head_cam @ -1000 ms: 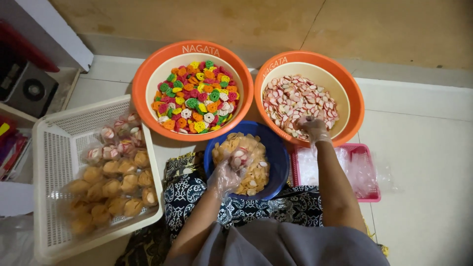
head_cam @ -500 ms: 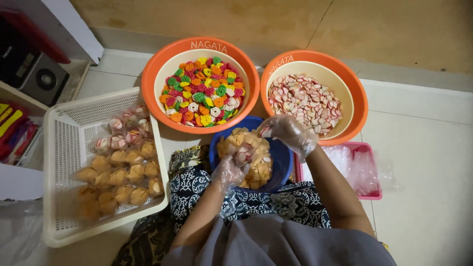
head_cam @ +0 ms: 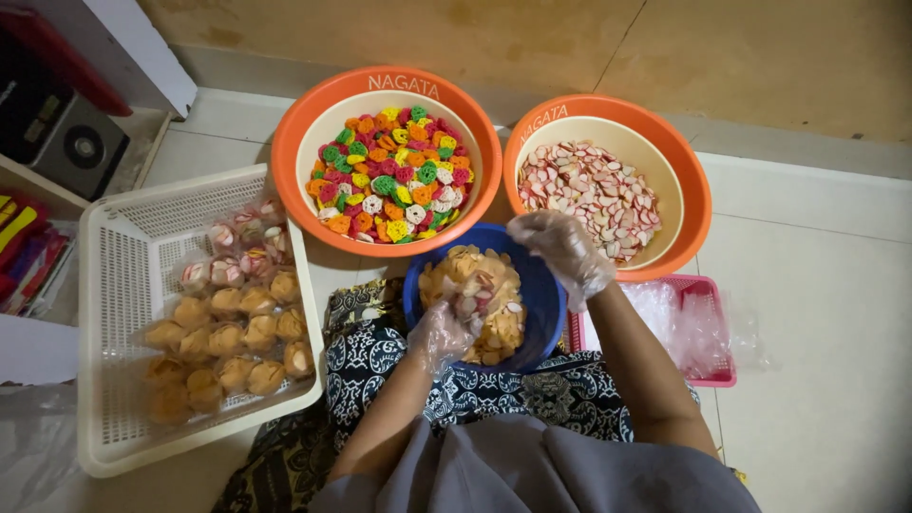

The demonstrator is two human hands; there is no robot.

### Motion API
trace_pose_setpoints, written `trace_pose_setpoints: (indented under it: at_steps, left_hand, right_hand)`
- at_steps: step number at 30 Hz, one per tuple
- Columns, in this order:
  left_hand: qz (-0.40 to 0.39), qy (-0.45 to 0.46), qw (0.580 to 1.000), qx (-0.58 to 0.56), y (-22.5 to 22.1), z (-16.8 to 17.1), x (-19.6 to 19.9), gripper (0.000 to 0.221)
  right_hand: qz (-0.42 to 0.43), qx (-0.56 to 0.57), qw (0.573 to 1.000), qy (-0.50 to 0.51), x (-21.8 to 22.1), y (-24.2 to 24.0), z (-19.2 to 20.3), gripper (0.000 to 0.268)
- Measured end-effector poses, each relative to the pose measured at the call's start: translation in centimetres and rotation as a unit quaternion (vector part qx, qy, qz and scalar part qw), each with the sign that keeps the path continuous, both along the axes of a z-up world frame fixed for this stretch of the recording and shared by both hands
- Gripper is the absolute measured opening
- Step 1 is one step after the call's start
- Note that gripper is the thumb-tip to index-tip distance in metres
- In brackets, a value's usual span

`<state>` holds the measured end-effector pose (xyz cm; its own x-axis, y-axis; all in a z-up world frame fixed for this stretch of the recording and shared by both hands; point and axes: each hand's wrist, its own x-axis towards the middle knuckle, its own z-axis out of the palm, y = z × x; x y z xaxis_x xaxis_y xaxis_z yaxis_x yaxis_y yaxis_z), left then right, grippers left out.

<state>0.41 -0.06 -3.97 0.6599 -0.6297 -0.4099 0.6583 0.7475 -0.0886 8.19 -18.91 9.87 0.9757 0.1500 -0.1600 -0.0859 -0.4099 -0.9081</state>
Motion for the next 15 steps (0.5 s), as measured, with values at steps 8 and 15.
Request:
trace_pose_setpoints:
  at_steps: [8,15]
  left_hand:
    - [0.012,-0.004,1.0,0.003,-0.8,-8.3,2.5,0.027]
    - [0.016,0.041,0.997,0.057,-1.3,-2.9,2.4,0.022]
  right_hand:
    - [-0.149,-0.196,0.968,0.05,13.3,-18.2,-27.0,0.031]
    - [-0.008,-0.469,0.881,0.064,7.8,-13.4,-16.6,0.033]
